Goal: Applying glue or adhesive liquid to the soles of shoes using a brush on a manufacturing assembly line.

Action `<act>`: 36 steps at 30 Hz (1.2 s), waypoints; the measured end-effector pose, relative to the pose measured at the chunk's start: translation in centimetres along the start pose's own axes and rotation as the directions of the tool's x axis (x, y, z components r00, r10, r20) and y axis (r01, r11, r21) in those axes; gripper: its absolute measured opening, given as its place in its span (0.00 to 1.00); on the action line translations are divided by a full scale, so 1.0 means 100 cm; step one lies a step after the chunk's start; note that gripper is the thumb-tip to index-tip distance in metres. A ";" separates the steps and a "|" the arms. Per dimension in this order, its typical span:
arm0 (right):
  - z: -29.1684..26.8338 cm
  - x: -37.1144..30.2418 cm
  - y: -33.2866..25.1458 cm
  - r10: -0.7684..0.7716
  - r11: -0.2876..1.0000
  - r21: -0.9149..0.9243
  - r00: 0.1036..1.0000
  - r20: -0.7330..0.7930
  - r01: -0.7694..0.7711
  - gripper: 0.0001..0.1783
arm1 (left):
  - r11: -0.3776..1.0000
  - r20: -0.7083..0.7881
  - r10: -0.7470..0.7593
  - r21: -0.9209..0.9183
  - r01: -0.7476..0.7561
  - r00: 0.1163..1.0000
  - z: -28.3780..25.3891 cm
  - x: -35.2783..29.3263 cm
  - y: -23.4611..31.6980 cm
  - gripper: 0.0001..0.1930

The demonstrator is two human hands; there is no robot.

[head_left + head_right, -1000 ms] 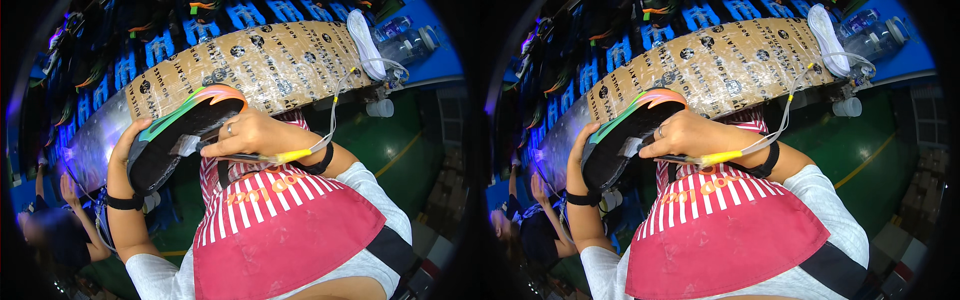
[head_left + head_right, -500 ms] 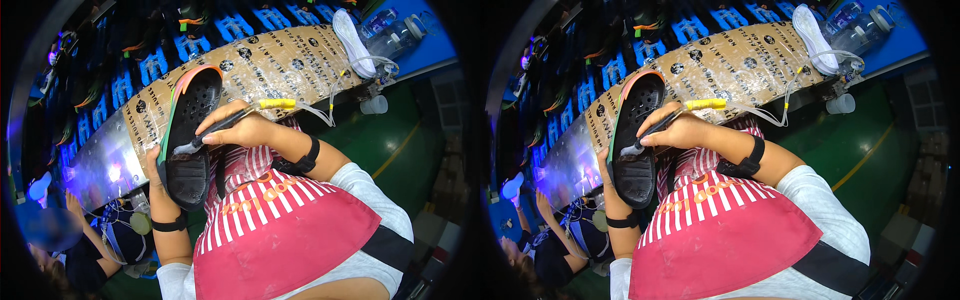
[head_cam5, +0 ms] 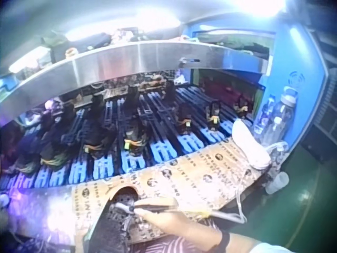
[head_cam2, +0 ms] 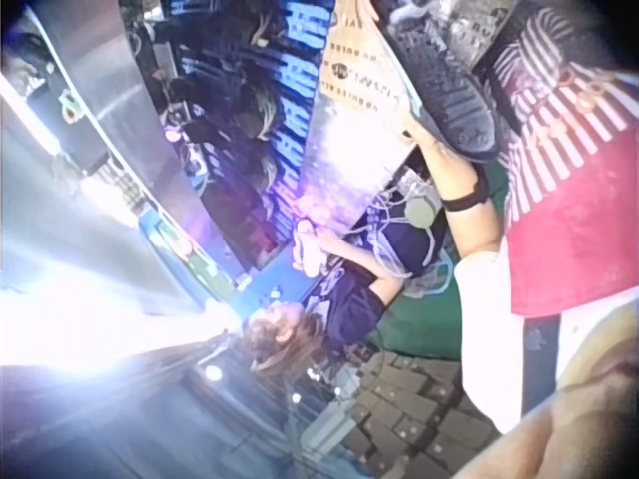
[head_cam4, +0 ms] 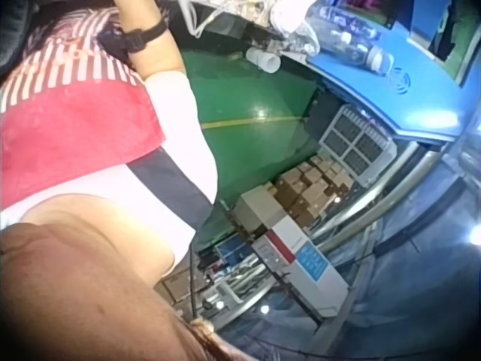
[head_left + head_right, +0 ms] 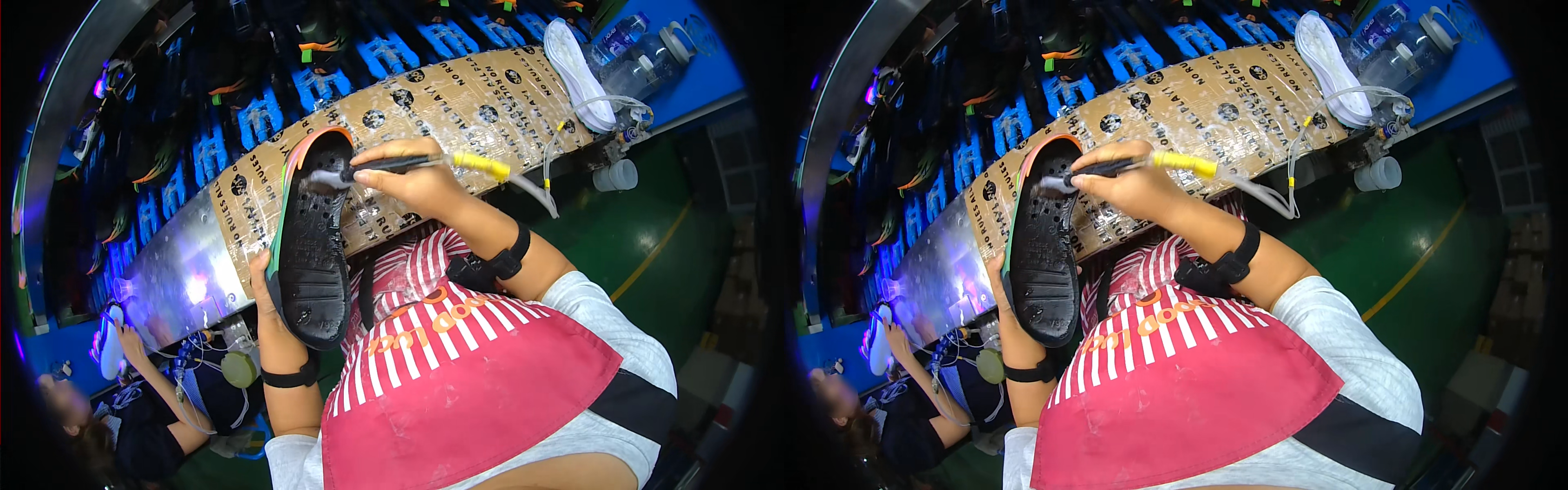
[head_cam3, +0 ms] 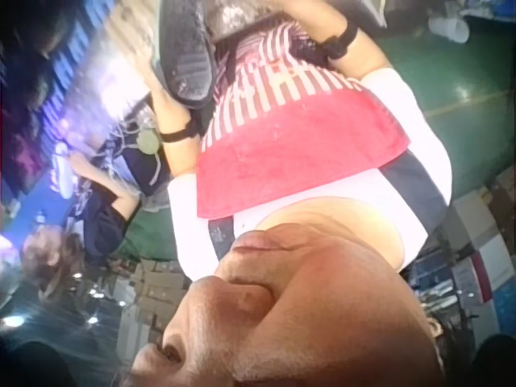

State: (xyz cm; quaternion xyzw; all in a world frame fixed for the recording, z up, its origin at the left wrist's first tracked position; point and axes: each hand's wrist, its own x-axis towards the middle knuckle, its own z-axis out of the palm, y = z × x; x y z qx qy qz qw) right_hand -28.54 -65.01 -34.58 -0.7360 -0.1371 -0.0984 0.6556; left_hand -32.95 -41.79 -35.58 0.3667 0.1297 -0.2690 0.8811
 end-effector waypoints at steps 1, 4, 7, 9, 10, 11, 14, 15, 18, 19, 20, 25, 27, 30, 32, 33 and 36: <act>0.005 -0.003 -0.001 -0.062 0.996 -0.060 0.997 -0.048 0.059 0.11 | 0.999 0.049 -0.014 0.029 0.012 0.999 -0.002 0.001 0.000 0.34; 0.018 -0.010 -0.005 -0.381 0.902 -0.176 0.918 0.109 0.395 0.12 | 0.997 0.093 0.067 -0.046 -0.063 0.993 0.013 0.002 0.001 0.33; 0.027 -0.014 -0.025 -0.397 0.905 0.025 0.825 0.402 0.424 0.14 | 0.961 -0.070 0.253 -0.099 -0.259 0.965 -0.007 0.008 0.006 0.31; 0.025 -0.013 -0.025 -0.440 0.888 0.058 0.804 0.400 0.457 0.14 | 0.953 0.130 0.275 -0.168 -0.253 0.953 -0.011 0.007 0.011 0.32; 0.023 -0.012 -0.026 -0.380 0.921 0.045 0.864 0.330 0.387 0.14 | 0.945 -0.068 0.306 -0.104 -0.311 0.950 -0.013 0.006 0.013 0.32; 0.019 -0.011 -0.026 -0.310 0.950 0.037 0.915 0.258 0.311 0.13 | 0.934 -0.261 0.335 -0.035 -0.356 0.905 -0.015 0.004 0.014 0.33; 0.006 -0.008 -0.028 -0.247 0.966 -0.039 0.954 0.170 0.257 0.12 | 0.873 -0.276 0.486 0.104 -0.477 0.829 -0.008 -0.016 0.019 0.36; 0.002 -0.008 -0.029 -0.201 0.974 -0.069 0.965 0.169 0.215 0.12 | 0.827 -0.282 0.558 0.109 -0.551 0.781 -0.014 -0.018 0.018 0.36; -0.002 -0.011 -0.022 -0.138 0.987 -0.060 0.979 0.147 0.148 0.12 | 0.698 -0.204 0.715 0.256 -0.669 0.668 -0.001 -0.031 0.006 0.39; -0.005 -0.011 -0.022 -0.091 0.991 -0.086 0.982 0.166 0.106 0.12 | 0.685 -0.191 0.727 0.262 -0.680 0.659 0.000 -0.031 0.003 0.39; -0.004 -0.010 -0.022 -0.091 0.991 -0.087 0.982 0.164 0.106 0.13 | 0.569 -0.140 0.816 0.364 -0.737 0.561 -0.002 -0.029 0.000 0.41; -0.003 -0.004 -0.023 -0.081 0.994 -0.056 0.984 0.159 0.091 0.12 | 0.168 0.033 0.958 0.737 -0.655 0.284 -0.003 -0.021 0.014 0.53; -0.004 -0.004 -0.017 -0.095 0.993 -0.052 0.986 0.136 0.103 0.12 | 0.128 0.004 0.980 0.752 -0.647 0.199 -0.002 -0.014 0.025 0.49; -0.005 -0.001 -0.010 -0.064 0.995 -0.069 0.990 0.124 0.073 0.13 | 0.195 -0.087 0.973 0.799 -0.569 0.212 -0.002 -0.021 0.062 0.36; -0.006 0.001 -0.010 -0.062 0.996 -0.056 0.990 0.125 0.069 0.13 | 0.001 0.061 0.993 0.844 -0.537 0.098 -0.001 -0.038 0.087 0.35; -0.007 0.001 -0.011 -0.052 0.997 -0.042 0.991 0.126 0.058 0.13 | -0.130 0.159 0.987 0.839 -0.528 0.011 -0.004 -0.046 0.100 0.35; -0.008 0.001 -0.010 -0.006 1.000 -0.022 0.992 0.127 0.009 0.13 | -0.187 0.072 0.978 0.717 -0.672 -0.195 0.017 -0.075 0.138 0.35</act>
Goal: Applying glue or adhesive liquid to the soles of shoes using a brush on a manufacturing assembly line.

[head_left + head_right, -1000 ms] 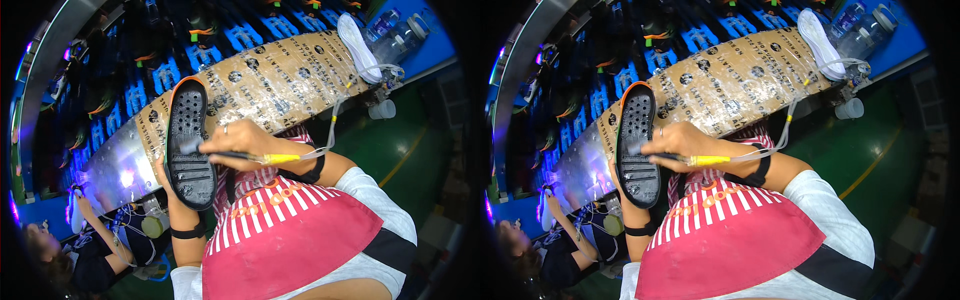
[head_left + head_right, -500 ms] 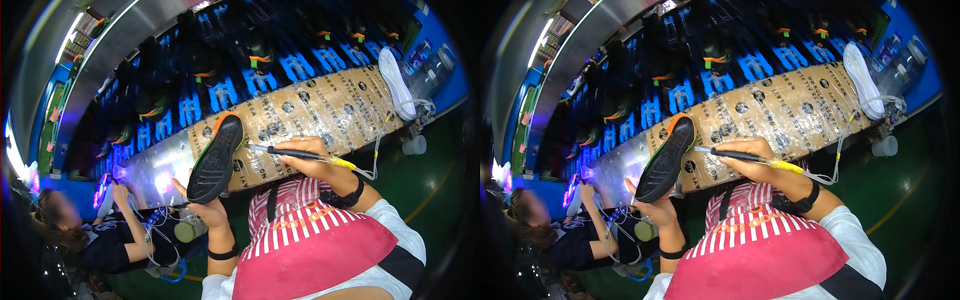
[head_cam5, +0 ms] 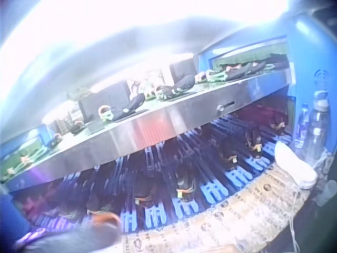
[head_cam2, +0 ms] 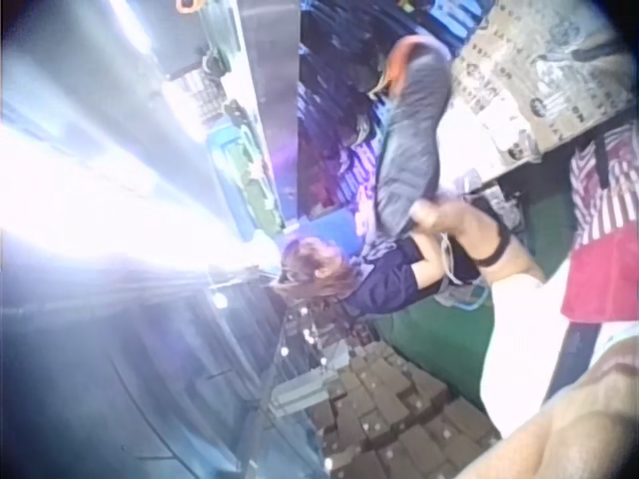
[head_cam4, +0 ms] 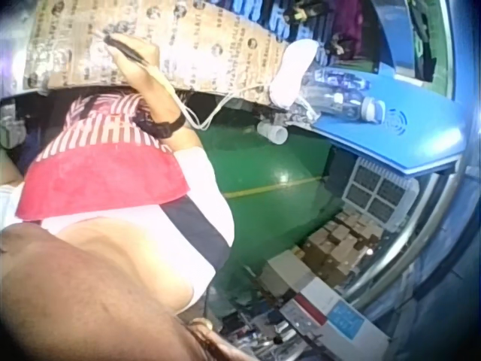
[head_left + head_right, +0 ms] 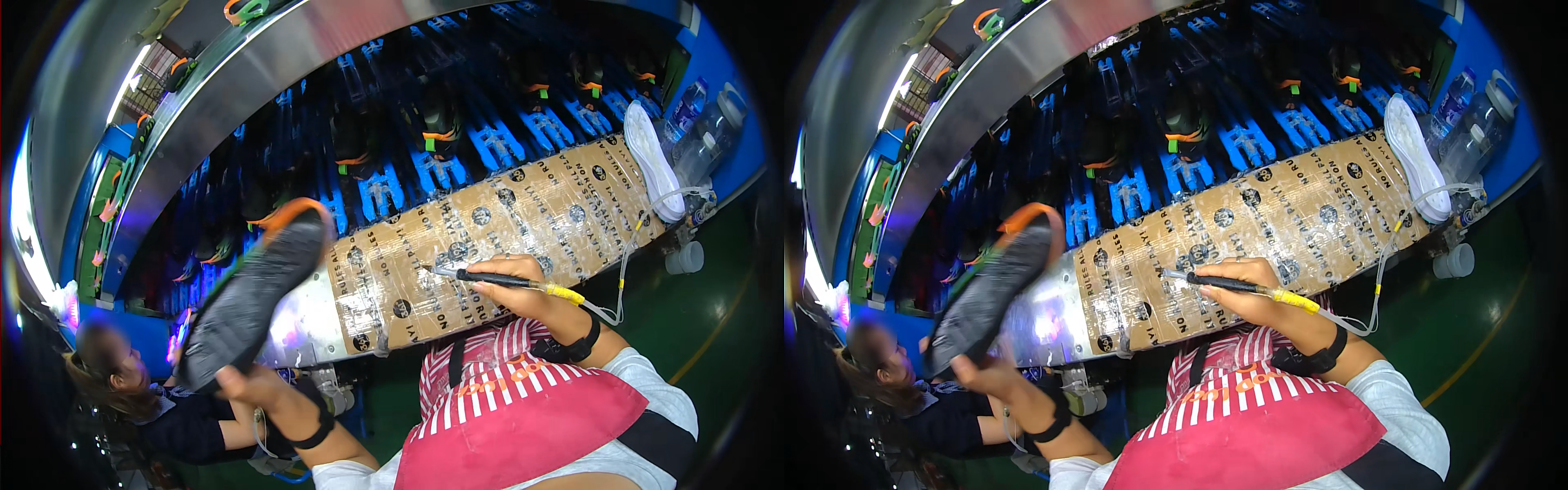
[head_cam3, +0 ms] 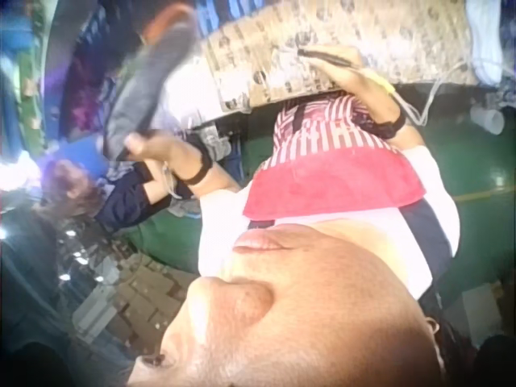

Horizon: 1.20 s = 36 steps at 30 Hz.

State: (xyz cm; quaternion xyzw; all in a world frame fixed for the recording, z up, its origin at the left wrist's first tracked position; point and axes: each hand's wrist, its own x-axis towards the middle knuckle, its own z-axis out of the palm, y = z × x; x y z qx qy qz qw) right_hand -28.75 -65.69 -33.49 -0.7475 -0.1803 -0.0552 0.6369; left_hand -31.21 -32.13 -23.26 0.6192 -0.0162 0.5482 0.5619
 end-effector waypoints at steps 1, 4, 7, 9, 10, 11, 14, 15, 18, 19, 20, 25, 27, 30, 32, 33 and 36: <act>-0.001 0.001 -0.002 0.060 0.998 0.037 0.998 0.008 -0.060 0.13 | 0.994 -0.071 0.007 -0.113 -0.015 0.997 0.000 0.016 0.012 0.35; -0.007 0.002 0.002 0.019 1.000 -0.020 1.000 0.012 -0.019 0.13 | 0.884 -0.213 0.466 0.152 -0.442 0.858 0.046 0.076 0.042 0.31; -0.010 0.001 -0.002 0.070 0.997 -0.031 0.997 0.044 -0.069 0.13 | 0.903 -0.146 0.405 0.219 -0.370 0.903 0.063 0.151 0.008 0.31; -0.008 -0.002 -0.003 0.036 0.999 -0.002 0.999 0.029 -0.036 0.13 | 0.781 0.022 0.207 0.599 -0.179 0.978 0.088 0.216 -0.014 0.38; -0.006 -0.003 -0.001 0.033 0.999 -0.007 0.999 0.020 -0.033 0.13 | 0.809 0.023 0.430 0.435 -0.396 0.903 0.124 0.214 -0.033 0.36; 0.001 -0.008 -0.004 -0.005 1.000 0.027 1.000 0.029 0.005 0.13 | 0.375 0.165 0.645 0.783 -0.497 0.746 0.096 0.267 -0.072 0.33; -0.003 -0.014 -0.003 -0.004 1.000 0.017 1.000 -0.014 0.005 0.13 | 0.438 0.337 -0.105 0.860 -0.261 0.936 0.115 0.279 -0.100 0.38; -0.006 -0.017 -0.003 0.019 1.000 0.004 1.000 -0.014 -0.019 0.14 | 0.284 0.460 -0.137 0.867 -0.410 0.877 0.114 0.287 -0.110 0.36; -0.010 -0.022 -0.009 0.062 0.998 -0.014 0.998 -0.012 -0.062 0.13 | 0.328 0.423 -0.148 0.874 -0.359 0.894 0.114 0.279 -0.112 0.36; -0.010 -0.022 -0.013 0.089 0.996 -0.015 0.996 -0.006 -0.090 0.13 | 0.320 0.405 -0.131 0.881 -0.348 0.905 0.115 0.276 -0.110 0.38; -0.010 -0.023 -0.015 0.099 0.995 -0.014 0.995 -0.006 -0.099 0.13 | 0.311 0.381 -0.109 0.890 -0.333 0.918 0.112 0.277 -0.109 0.41; -0.007 -0.025 -0.016 -0.047 0.998 -0.041 0.998 -0.052 0.045 0.14 | 0.302 0.323 -0.118 0.912 -0.277 0.939 0.118 0.261 -0.093 0.43; -0.009 -0.026 -0.018 -0.009 0.999 -0.042 0.997 -0.073 0.005 0.14 | 0.272 0.294 -0.112 0.928 -0.255 0.949 0.123 0.253 -0.088 0.43; -0.006 -0.020 -0.021 0.046 0.996 -0.068 0.993 -0.106 -0.054 0.14 | 0.251 0.293 -0.138 0.934 -0.253 0.946 0.121 0.251 -0.072 0.43; -0.003 -0.016 -0.022 0.081 0.996 -0.027 0.987 -0.142 -0.086 0.14 | 0.248 0.279 -0.142 0.939 -0.238 0.950 0.119 0.251 -0.068 0.41; -0.001 -0.012 -0.023 0.111 0.994 0.020 0.981 -0.159 -0.109 0.14 | 0.251 0.272 -0.149 0.940 -0.230 0.951 0.118 0.252 -0.066 0.41; 0.003 -0.008 -0.024 0.127 0.988 0.108 0.975 -0.180 -0.109 0.14 | 0.308 0.329 -0.258 0.919 -0.246 0.908 0.105 0.280 -0.074 0.39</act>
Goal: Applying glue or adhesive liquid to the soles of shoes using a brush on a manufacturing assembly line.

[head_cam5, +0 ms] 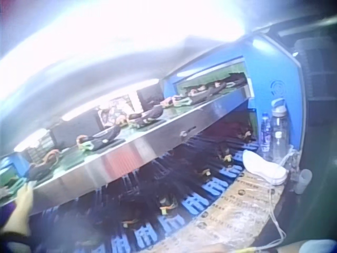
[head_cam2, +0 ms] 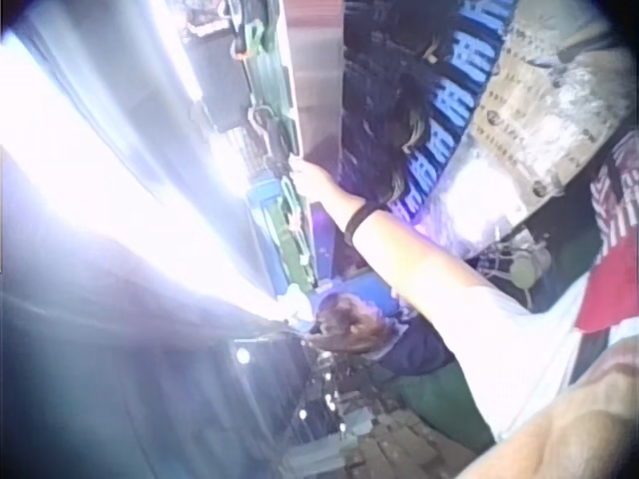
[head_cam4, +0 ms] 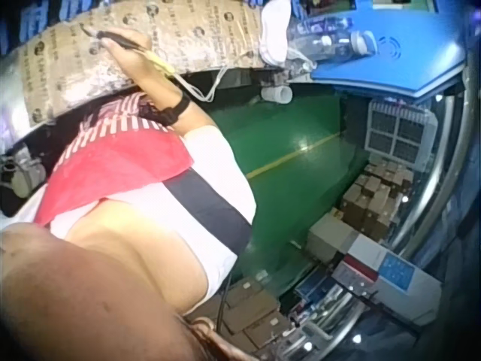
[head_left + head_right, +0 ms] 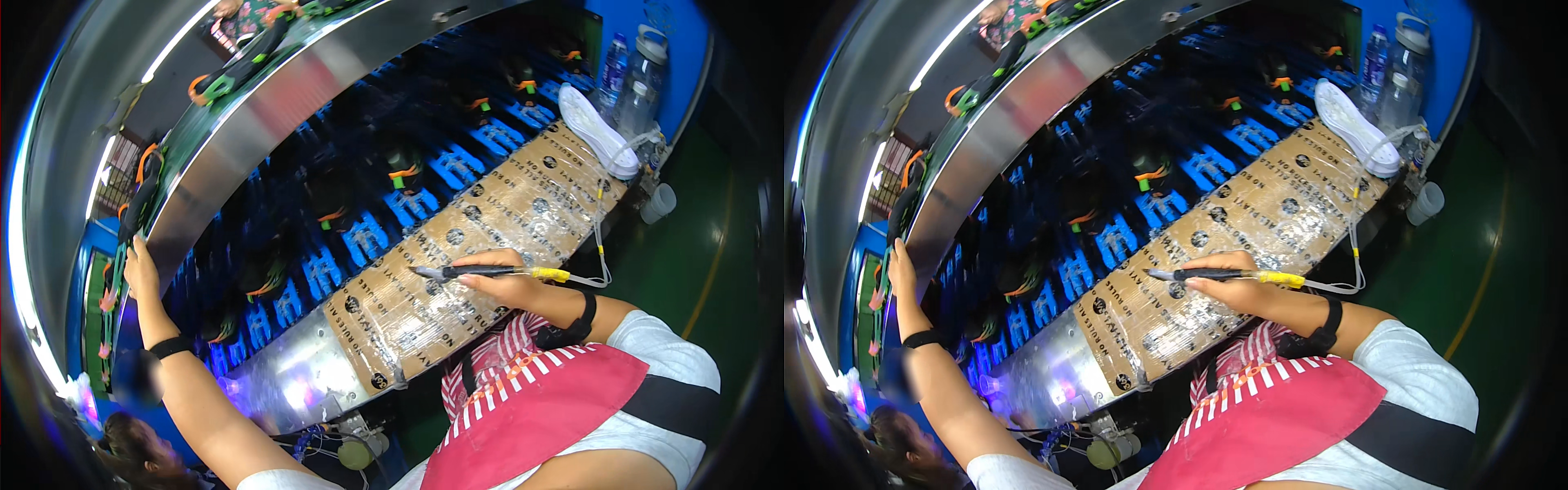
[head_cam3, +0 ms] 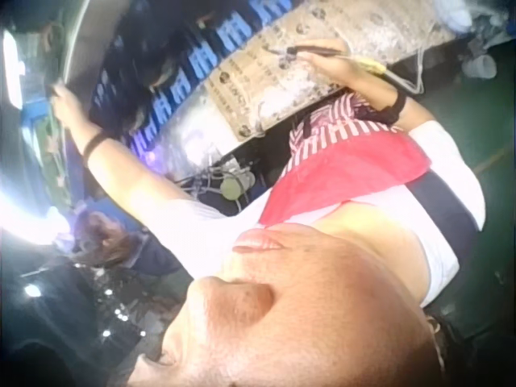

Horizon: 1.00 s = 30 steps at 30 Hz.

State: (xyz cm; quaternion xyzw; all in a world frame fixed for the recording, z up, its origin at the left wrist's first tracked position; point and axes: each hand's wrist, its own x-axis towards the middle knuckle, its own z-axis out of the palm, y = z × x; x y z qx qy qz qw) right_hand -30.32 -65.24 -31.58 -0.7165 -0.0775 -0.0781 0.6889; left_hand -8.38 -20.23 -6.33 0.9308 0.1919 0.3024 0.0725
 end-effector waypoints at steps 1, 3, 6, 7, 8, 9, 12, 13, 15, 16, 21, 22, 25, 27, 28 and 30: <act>0.001 0.001 0.001 0.018 1.000 0.017 1.000 -0.024 -0.018 0.14 | 1.000 -0.001 -0.011 0.003 0.011 1.000 0.004 0.016 -0.015 0.39; 0.005 0.001 0.002 0.025 1.000 0.007 1.000 -0.011 -0.025 0.14 | 0.995 0.023 0.077 0.068 -0.078 0.997 0.010 0.061 -0.061 0.39; 0.007 0.000 0.005 0.072 0.996 -0.042 0.995 -0.069 -0.075 0.14 | 0.972 -0.004 0.203 0.121 -0.201 0.979 0.023 0.113 -0.113 0.34; 0.008 -0.001 -0.001 0.075 0.996 -0.039 0.993 -0.086 -0.079 0.14 | 0.957 0.029 0.264 0.116 -0.265 0.964 0.017 0.132 -0.143 0.27; 0.013 0.002 -0.001 0.097 0.995 -0.023 0.995 -0.012 -0.097 0.13 | 0.510 0.157 0.402 0.780 -0.363 0.902 -0.016 0.154 -0.222 0.16; 0.012 0.006 0.000 0.138 0.990 -0.038 0.990 -0.009 -0.138 0.13 | 0.498 0.155 0.398 0.792 -0.354 0.904 -0.025 0.168 -0.241 0.16; 0.012 0.013 0.002 0.187 0.981 -0.036 0.977 -0.104 -0.192 0.13 | 0.775 0.027 0.280 0.584 -0.242 0.960 -0.018 0.191 -0.239 0.17; 0.011 0.013 0.007 0.181 0.982 -0.039 0.977 -0.112 -0.187 0.13 | 0.806 0.005 0.244 0.555 -0.206 0.970 -0.014 0.194 -0.232 0.17; 0.011 0.014 0.019 0.037 0.984 -0.166 0.986 -0.164 -0.064 0.14 | 0.833 -0.030 0.178 0.537 -0.134 0.984 -0.007 0.189 -0.212 0.18; 0.012 0.015 0.018 0.112 0.980 -0.148 0.981 -0.157 -0.136 0.14 | 0.840 -0.046 0.138 0.535 -0.092 0.989 -0.008 0.176 -0.200 0.19; 0.019 0.019 0.016 0.179 0.971 -0.137 0.976 -0.126 -0.196 0.14 | 0.638 -0.046 0.043 0.770 0.008 0.998 -0.034 0.159 -0.221 0.17; 0.018 0.019 0.016 0.188 0.969 -0.139 0.974 -0.129 -0.205 0.14 | 0.647 -0.038 0.061 0.763 -0.011 0.997 -0.028 0.166 -0.223 0.17; 0.014 0.015 0.024 0.160 0.972 -0.151 0.976 -0.145 -0.182 0.14 | 0.637 -0.141 0.182 0.771 -0.007 0.973 -0.013 0.179 -0.231 0.16; 0.013 0.016 0.021 0.207 0.968 -0.120 0.971 -0.122 -0.222 0.14 | 0.361 -0.097 0.407 0.931 -0.062 0.908 -0.012 0.189 -0.245 0.15; 0.012 0.016 0.018 0.223 0.965 -0.112 0.968 -0.114 -0.235 0.14 | 0.359 -0.099 0.401 0.932 -0.057 0.911 -0.011 0.187 -0.249 0.15; 0.011 0.017 0.011 0.218 0.966 -0.117 0.970 -0.104 -0.230 0.14 | 0.735 -0.421 0.555 0.652 -0.185 0.718 -0.008 0.170 -0.249 0.15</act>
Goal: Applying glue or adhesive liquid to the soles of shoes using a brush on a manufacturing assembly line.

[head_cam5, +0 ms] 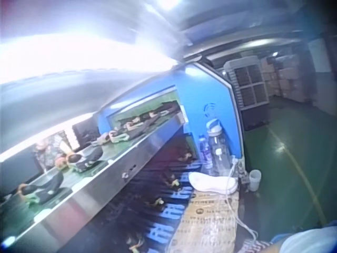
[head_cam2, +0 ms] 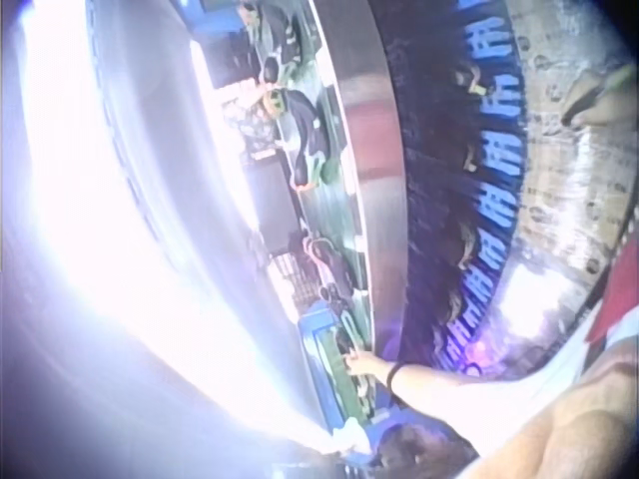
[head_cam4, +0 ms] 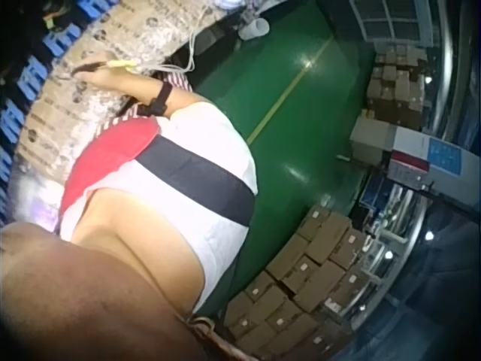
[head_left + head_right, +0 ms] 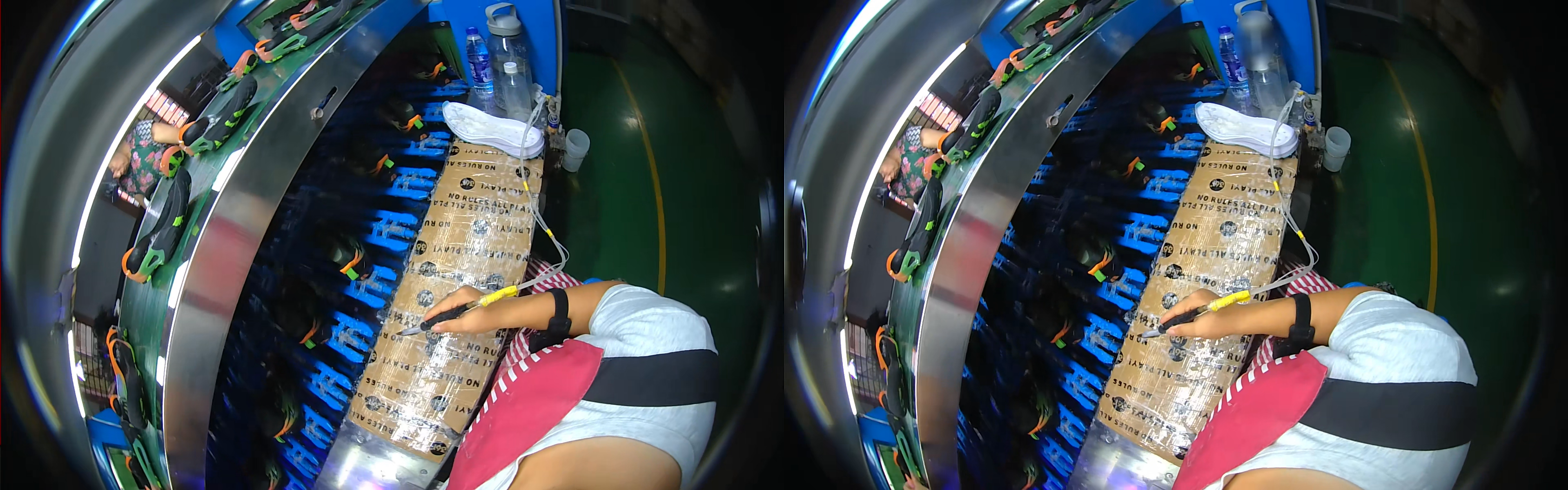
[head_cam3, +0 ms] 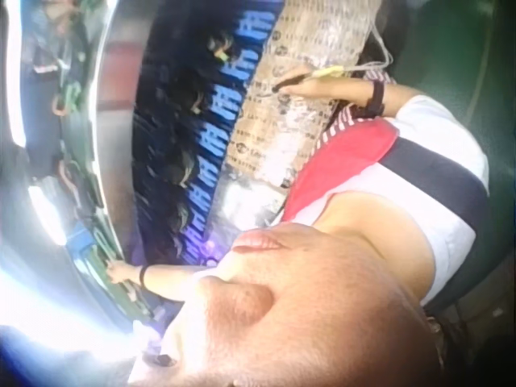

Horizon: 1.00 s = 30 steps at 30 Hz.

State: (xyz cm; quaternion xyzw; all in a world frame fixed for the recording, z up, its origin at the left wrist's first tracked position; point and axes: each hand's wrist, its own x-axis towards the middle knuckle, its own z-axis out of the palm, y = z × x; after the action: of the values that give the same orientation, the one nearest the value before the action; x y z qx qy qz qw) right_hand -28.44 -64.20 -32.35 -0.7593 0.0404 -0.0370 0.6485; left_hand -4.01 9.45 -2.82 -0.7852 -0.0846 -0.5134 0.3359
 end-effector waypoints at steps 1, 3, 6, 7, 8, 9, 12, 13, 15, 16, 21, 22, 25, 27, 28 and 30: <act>-0.001 -0.001 -0.002 -0.008 1.000 -0.001 1.000 0.002 0.008 0.14 | 1.000 0.009 -0.004 0.014 0.004 1.000 -0.008 0.001 0.003 0.15; -0.005 -0.005 0.001 -0.063 0.998 0.011 0.998 0.020 0.063 0.15 | 0.981 0.013 -0.150 -0.121 0.150 0.989 -0.044 0.009 0.021 0.16; -0.008 -0.001 0.007 -0.144 0.984 0.107 0.990 0.012 0.142 0.16 | -0.011 0.628 -0.457 -0.712 0.702 0.630 -0.049 0.013 -0.013 0.18; -0.013 -0.005 0.005 -0.137 0.979 0.150 0.991 -0.002 0.136 0.15 | -0.153 0.685 -0.456 -0.689 0.708 0.568 -0.060 0.017 -0.015 0.17; -0.017 -0.009 0.001 -0.092 0.980 0.179 0.996 0.012 0.089 0.15 | -0.292 0.742 -0.435 -0.653 0.699 0.511 -0.070 0.016 -0.012 0.16; -0.023 -0.012 -0.003 -0.048 0.977 0.208 0.998 0.027 0.042 0.15 | -0.402 0.788 -0.406 -0.609 0.683 0.463 -0.077 0.017 -0.012 0.15; -0.035 -0.018 0.000 -0.054 0.977 0.209 0.998 0.037 0.045 0.14 | -0.615 0.881 -0.314 -0.472 0.631 0.354 -0.116 -0.003 0.002 0.13; -0.040 -0.018 0.003 -0.089 0.978 0.190 0.996 -0.019 0.091 0.14 | -0.659 0.902 -0.287 -0.430 0.617 0.322 -0.133 -0.011 0.010 0.13; -0.051 -0.019 0.009 -0.135 0.960 0.248 0.991 -0.005 0.132 0.13 | -0.716 0.931 -0.252 -0.363 0.596 0.264 -0.173 -0.032 0.031 0.12; -0.058 -0.020 0.013 -0.085 0.950 0.299 0.996 -0.025 0.089 0.13 | -0.734 0.940 -0.235 -0.338 0.589 0.245 -0.194 -0.045 0.045 0.12; -0.082 -0.023 0.023 -0.034 0.916 0.396 0.994 -0.099 0.070 0.14 | -0.702 0.948 -0.198 -0.315 0.639 0.250 -0.341 -0.118 0.131 0.22; -0.087 -0.024 0.023 0.023 0.916 0.400 0.997 -0.067 0.006 0.14 | -0.717 0.953 -0.125 -0.279 0.639 0.276 -0.350 -0.151 0.124 0.25; -0.091 -0.024 0.028 0.019 0.908 0.420 0.998 -0.054 0.005 0.15 | -0.658 0.968 0.082 -0.125 0.742 0.236 -0.408 -0.209 0.169 0.32; -0.090 -0.027 0.028 0.030 0.912 0.409 0.998 -0.049 -0.007 0.14 | -0.674 0.985 0.121 -0.010 0.738 0.124 -0.455 -0.218 0.233 0.35; -0.090 -0.029 0.028 0.026 0.899 0.438 0.998 -0.063 0.004 0.14 | -0.648 0.987 0.148 0.045 0.760 0.068 -0.471 -0.225 0.256 0.34; -0.090 -0.032 0.031 0.001 0.899 0.436 0.996 -0.092 0.040 0.14 | -0.560 0.976 0.217 0.146 0.816 -0.026 -0.479 -0.249 0.282 0.32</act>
State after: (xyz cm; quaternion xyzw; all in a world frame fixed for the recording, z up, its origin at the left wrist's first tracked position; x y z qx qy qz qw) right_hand -32.61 -73.17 -34.04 -0.5922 0.0526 -0.0858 0.7995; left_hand -37.86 -36.13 -24.93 -0.5689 -0.2884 -0.0731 -0.7667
